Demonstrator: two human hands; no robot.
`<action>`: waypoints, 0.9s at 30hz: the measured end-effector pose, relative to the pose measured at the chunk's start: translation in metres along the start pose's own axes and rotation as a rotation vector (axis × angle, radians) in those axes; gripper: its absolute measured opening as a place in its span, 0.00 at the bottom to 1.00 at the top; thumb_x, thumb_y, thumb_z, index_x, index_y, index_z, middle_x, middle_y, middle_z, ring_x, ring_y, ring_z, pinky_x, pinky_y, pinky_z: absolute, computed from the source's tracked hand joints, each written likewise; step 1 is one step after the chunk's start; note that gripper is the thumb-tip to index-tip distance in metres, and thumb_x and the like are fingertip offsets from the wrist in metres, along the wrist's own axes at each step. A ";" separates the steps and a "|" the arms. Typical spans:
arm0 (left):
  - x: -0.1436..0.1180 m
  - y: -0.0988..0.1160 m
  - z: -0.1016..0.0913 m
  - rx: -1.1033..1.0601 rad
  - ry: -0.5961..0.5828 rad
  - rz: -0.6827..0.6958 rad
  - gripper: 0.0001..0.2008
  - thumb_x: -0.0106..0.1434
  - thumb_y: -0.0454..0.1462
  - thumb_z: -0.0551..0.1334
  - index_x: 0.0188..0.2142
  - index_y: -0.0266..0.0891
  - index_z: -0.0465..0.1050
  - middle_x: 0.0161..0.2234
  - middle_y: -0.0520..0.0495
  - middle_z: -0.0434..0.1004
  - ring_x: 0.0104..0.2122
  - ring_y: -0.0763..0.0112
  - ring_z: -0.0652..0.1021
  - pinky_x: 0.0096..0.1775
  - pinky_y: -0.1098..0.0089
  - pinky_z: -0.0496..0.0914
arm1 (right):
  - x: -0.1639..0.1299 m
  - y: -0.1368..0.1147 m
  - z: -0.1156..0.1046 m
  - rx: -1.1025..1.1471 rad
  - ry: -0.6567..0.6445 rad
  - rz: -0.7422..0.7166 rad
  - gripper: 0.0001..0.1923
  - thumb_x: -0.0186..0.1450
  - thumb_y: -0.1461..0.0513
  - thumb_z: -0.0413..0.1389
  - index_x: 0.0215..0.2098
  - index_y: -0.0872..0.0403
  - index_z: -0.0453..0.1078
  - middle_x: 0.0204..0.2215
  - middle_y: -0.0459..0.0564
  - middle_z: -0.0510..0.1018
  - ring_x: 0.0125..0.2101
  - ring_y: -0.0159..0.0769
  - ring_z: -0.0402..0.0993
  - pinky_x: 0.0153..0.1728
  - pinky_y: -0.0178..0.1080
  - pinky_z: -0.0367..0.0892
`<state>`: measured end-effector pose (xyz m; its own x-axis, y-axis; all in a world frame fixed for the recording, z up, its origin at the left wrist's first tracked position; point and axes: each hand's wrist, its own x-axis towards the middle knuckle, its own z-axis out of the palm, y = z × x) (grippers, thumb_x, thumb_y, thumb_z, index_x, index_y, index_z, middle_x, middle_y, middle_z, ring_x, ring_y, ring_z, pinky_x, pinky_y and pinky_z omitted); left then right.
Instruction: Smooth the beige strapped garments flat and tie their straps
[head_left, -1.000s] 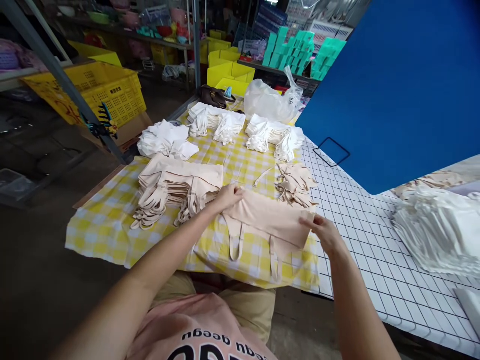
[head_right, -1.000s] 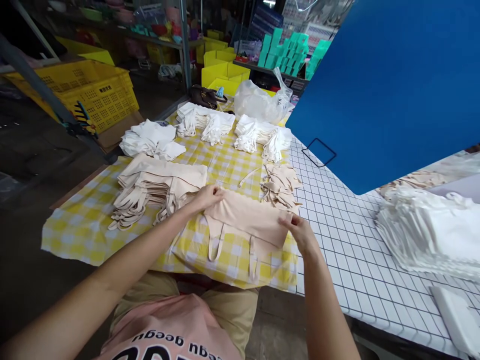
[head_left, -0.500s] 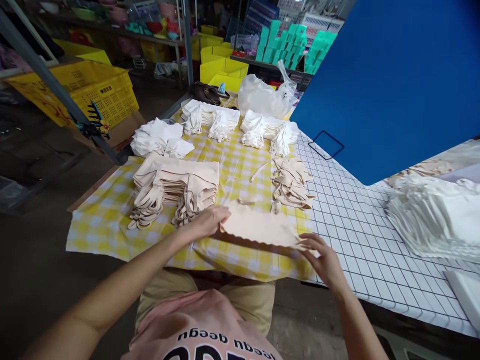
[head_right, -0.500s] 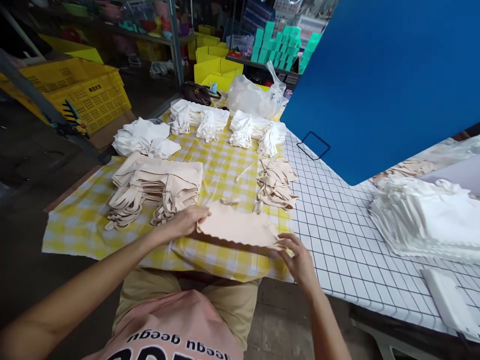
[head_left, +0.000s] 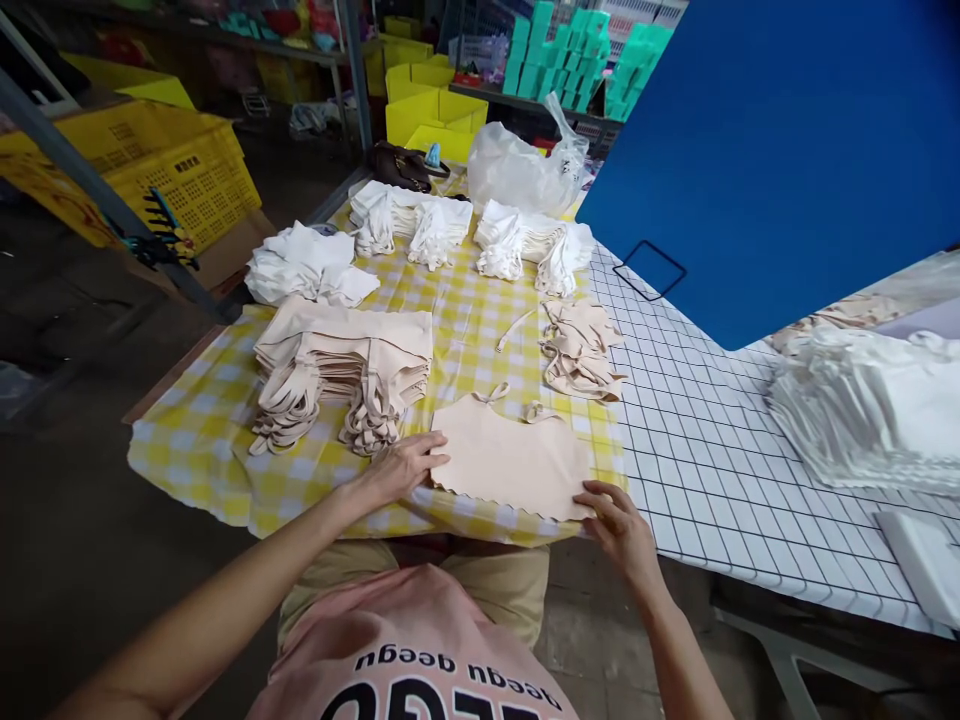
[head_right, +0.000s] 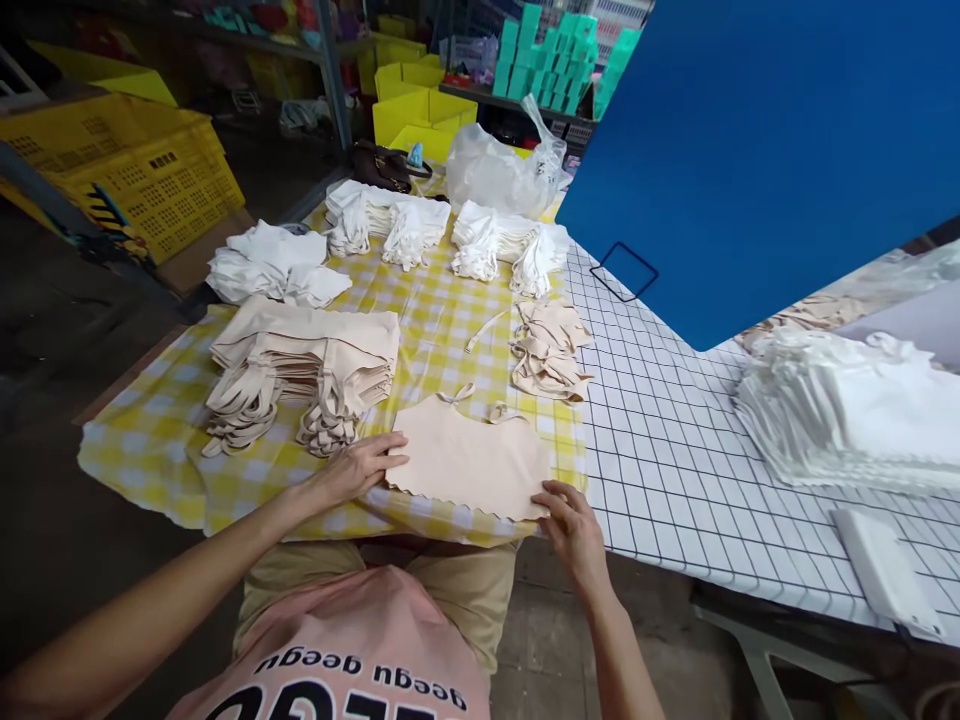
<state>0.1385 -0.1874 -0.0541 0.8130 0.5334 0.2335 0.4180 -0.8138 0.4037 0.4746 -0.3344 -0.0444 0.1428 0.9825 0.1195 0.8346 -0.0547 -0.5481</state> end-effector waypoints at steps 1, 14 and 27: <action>0.001 0.000 0.000 -0.013 0.001 -0.016 0.19 0.55 0.23 0.52 0.41 0.37 0.74 0.48 0.41 0.72 0.51 0.65 0.71 0.50 0.66 0.69 | 0.001 -0.001 -0.001 0.019 0.005 0.004 0.11 0.58 0.59 0.50 0.33 0.50 0.75 0.42 0.54 0.75 0.40 0.43 0.73 0.36 0.42 0.70; 0.060 0.028 -0.112 -0.665 0.279 -0.312 0.15 0.61 0.42 0.55 0.36 0.34 0.76 0.31 0.47 0.78 0.33 0.67 0.76 0.35 0.71 0.69 | 0.043 -0.081 -0.094 0.620 0.363 0.159 0.11 0.57 0.53 0.58 0.32 0.52 0.73 0.31 0.49 0.76 0.37 0.39 0.71 0.35 0.39 0.67; 0.106 -0.009 -0.119 -0.867 0.387 -0.374 0.16 0.57 0.46 0.58 0.24 0.34 0.68 0.21 0.52 0.68 0.24 0.73 0.71 0.28 0.73 0.66 | 0.115 -0.096 -0.110 0.631 0.274 0.176 0.17 0.50 0.49 0.62 0.27 0.54 0.73 0.27 0.49 0.73 0.31 0.37 0.67 0.30 0.37 0.66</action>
<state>0.1727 -0.0954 0.0726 0.4399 0.8820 0.1689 0.0558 -0.2146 0.9751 0.4691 -0.2354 0.1131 0.4451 0.8839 0.1434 0.3315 -0.0139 -0.9433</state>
